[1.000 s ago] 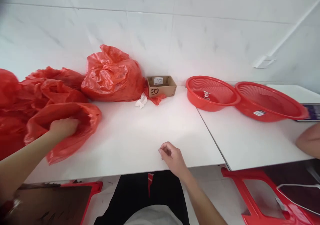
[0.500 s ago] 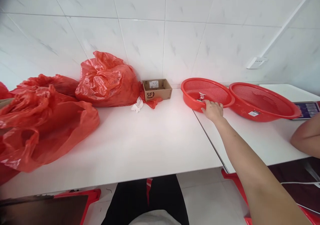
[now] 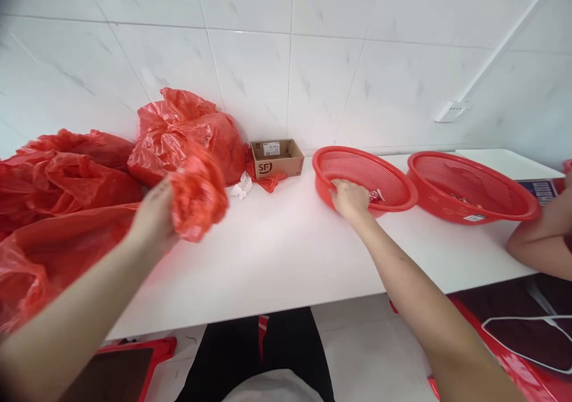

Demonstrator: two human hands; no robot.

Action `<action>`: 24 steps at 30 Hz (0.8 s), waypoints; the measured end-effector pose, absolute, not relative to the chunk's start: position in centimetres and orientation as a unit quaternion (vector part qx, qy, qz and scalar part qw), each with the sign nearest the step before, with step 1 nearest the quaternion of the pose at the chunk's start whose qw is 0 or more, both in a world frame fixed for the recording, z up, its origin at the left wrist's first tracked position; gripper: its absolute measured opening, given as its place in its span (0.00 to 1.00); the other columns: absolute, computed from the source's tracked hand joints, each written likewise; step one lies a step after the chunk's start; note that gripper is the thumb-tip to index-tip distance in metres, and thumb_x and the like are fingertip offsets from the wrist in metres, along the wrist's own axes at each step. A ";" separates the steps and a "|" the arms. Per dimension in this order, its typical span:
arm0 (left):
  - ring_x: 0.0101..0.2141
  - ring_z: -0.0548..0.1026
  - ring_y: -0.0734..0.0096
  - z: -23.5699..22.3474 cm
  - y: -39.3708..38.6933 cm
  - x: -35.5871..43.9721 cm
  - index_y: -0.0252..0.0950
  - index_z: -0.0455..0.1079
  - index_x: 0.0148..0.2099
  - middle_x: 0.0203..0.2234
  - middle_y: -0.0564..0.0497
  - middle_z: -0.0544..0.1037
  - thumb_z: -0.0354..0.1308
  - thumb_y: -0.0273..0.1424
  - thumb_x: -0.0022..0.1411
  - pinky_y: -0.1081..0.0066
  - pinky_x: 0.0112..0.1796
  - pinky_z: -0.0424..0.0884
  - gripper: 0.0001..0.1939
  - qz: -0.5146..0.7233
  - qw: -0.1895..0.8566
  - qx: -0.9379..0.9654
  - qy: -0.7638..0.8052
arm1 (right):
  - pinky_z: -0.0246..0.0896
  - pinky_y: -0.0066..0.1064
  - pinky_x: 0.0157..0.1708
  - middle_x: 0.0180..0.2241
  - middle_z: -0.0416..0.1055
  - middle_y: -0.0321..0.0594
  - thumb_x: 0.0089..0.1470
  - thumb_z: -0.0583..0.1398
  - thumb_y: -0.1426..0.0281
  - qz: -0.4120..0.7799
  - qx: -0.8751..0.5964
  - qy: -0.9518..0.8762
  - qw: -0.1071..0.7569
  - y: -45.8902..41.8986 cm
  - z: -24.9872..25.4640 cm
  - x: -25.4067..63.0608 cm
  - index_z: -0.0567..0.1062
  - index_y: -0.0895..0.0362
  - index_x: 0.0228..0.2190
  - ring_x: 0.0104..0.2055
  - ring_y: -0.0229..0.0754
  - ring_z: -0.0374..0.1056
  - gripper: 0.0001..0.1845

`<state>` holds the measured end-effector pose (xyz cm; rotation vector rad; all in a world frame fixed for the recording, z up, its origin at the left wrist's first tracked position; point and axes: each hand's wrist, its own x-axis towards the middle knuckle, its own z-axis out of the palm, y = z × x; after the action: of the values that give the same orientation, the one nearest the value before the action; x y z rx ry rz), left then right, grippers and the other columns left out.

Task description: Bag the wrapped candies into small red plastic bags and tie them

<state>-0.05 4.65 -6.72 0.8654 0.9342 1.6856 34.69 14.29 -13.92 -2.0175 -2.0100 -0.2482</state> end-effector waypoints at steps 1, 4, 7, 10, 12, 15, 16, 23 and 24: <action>0.30 0.76 0.70 -8.1 4.6 1.6 0.33 0.69 0.32 0.25 0.53 0.77 0.69 0.35 0.52 0.73 0.32 0.71 0.13 0.678 0.517 0.351 0.388 | 0.61 0.41 0.39 0.42 0.77 0.50 0.60 0.56 0.66 -0.075 -0.683 -0.713 0.140 13.7 -13.9 33.9 0.77 0.55 0.46 0.41 0.54 0.73 0.15; 0.28 0.76 0.72 -12.5 4.2 3.9 0.34 0.70 0.34 0.27 0.53 0.77 0.70 0.38 0.50 0.72 0.32 0.71 0.16 0.645 0.564 0.318 0.406 | 0.63 0.40 0.41 0.46 0.76 0.45 0.58 0.58 0.64 -0.047 -0.640 -0.753 0.144 11.7 -13.9 31.5 0.75 0.52 0.50 0.44 0.52 0.73 0.18; 0.29 0.76 0.72 -15.5 2.9 4.2 0.35 0.69 0.34 0.28 0.53 0.77 0.70 0.39 0.49 0.71 0.33 0.72 0.17 0.640 0.577 0.273 0.428 | 0.63 0.43 0.48 0.49 0.74 0.45 0.59 0.59 0.64 -0.010 -0.566 -0.781 0.263 8.9 -13.5 28.9 0.72 0.52 0.53 0.49 0.52 0.70 0.21; 0.32 0.77 0.70 -16.7 1.4 4.6 0.36 0.70 0.37 0.31 0.53 0.78 0.70 0.39 0.50 0.70 0.35 0.72 0.18 0.646 0.580 0.243 0.433 | 0.63 0.43 0.50 0.49 0.72 0.45 0.59 0.58 0.62 0.106 -0.474 -0.783 0.389 5.5 -13.3 25.2 0.72 0.52 0.50 0.49 0.49 0.69 0.18; 0.34 0.78 0.68 -16.8 0.6 4.9 0.37 0.71 0.39 0.34 0.52 0.79 0.70 0.40 0.50 0.69 0.36 0.73 0.18 0.651 0.584 0.233 0.426 | 0.65 0.40 0.48 0.50 0.71 0.44 0.54 0.62 0.60 0.223 -0.447 -0.771 0.395 3.5 -14.1 22.6 0.71 0.51 0.50 0.47 0.47 0.70 0.22; 0.35 0.78 0.69 -17.2 -0.1 4.5 0.37 0.72 0.40 0.35 0.52 0.79 0.70 0.40 0.50 0.71 0.36 0.73 0.18 0.662 0.585 0.214 0.416 | 0.67 0.37 0.42 0.45 0.74 0.41 0.53 0.62 0.63 0.373 -0.440 -0.726 0.376 2.0 -16.7 20.3 0.72 0.51 0.46 0.43 0.44 0.71 0.18; 0.35 0.78 0.70 -17.5 -0.1 3.9 0.37 0.72 0.38 0.34 0.52 0.79 0.70 0.39 0.50 0.72 0.36 0.73 0.17 0.671 0.580 0.204 0.416 | 0.67 0.35 0.39 0.41 0.75 0.40 0.55 0.60 0.63 0.413 -0.440 -0.697 0.388 1.8 -17.6 20.3 0.72 0.52 0.43 0.40 0.42 0.71 0.13; 0.24 0.73 0.80 -20.9 -1.0 -3.4 0.36 0.61 0.24 0.22 0.58 0.74 0.71 0.33 0.47 0.78 0.30 0.72 0.19 0.721 0.494 0.135 0.467 | 0.70 0.33 0.31 0.32 0.75 0.38 0.49 0.65 0.59 0.491 -0.496 -0.460 0.549 1.5 -20.7 26.7 0.69 0.55 0.33 0.30 0.39 0.72 0.15; 0.24 0.73 0.80 -21.0 -1.4 -3.9 0.36 0.59 0.24 0.22 0.58 0.74 0.71 0.33 0.47 0.78 0.30 0.72 0.19 0.724 0.478 0.136 0.479 | 0.70 0.33 0.32 0.33 0.75 0.38 0.48 0.65 0.60 0.476 -0.506 -0.444 0.567 1.2 -20.8 27.4 0.69 0.54 0.33 0.32 0.40 0.72 0.16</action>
<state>-3.91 -1.44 -21.03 0.3316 1.1695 1.7684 27.44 1.16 -20.80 -1.1882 -1.0435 1.1182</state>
